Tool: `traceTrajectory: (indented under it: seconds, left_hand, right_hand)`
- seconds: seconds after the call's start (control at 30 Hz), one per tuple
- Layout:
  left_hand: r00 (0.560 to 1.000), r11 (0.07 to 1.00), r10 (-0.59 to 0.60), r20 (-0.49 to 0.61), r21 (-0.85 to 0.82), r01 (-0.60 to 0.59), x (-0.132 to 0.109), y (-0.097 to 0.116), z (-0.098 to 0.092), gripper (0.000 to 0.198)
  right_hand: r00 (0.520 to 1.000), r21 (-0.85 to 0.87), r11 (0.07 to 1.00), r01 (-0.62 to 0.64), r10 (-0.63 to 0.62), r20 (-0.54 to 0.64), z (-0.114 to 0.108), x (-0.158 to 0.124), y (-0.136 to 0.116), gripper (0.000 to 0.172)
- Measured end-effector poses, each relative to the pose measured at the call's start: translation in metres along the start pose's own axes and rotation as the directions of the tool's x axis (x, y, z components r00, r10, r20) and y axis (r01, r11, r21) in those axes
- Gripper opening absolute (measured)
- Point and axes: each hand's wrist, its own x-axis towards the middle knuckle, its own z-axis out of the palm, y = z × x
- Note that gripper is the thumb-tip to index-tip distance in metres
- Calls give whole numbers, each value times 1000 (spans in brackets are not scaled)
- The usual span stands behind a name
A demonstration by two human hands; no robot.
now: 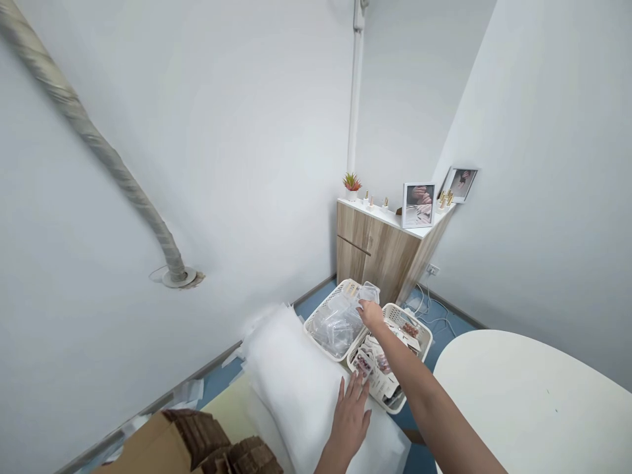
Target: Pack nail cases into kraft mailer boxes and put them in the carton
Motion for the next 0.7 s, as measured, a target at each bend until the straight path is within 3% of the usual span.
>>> traceTrajectory:
  seconds: [0.13, 0.2, 0.27, 0.33, 0.4, 0.53, 0.6, 0.7]
  left_hand:
    - [999, 998, -34, -43, -60, 31, 8, 2, -4, 55]
    - [988, 978, -68, -137, -204, 39, 17, 6, -10, 52]
    - [963, 900, -137, -231, -435, 24, 31, 11, -19, 51]
    - [934, 731, -249, -258, -682, 7, 48, 21, -32, 57]
    - [911, 495, -363, -196, -869, 10, 64, 36, -46, 70]
    - [926, 123, -370, -76, -992, -33, 86, 86, -58, 85]
    - [953, 11, -300, -43, -999, -41, 87, 120, -53, 82]
    - [974, -39, -226, -15, -999, -25, 82, 172, -35, 76]
  right_hand:
    - [995, -8, 998, 61, -61, -77, -11, -6, 3, 32]
    - [984, 27, 996, 86, -81, -157, -17, -16, 6, 34]
    - [963, 91, 989, 116, -90, -255, -22, -34, 13, 36]
    - [929, 182, 970, 163, -89, -359, -24, -61, 24, 36]
    - [885, 278, 934, 227, -78, -459, -23, -95, 37, 36]
    - [831, 422, 857, 296, -13, -557, -21, -175, 68, 35]
    - [828, 477, 825, 303, 20, -561, -24, -214, 86, 34]
    - [831, 577, 749, 325, 65, -552, -33, -266, 119, 32]
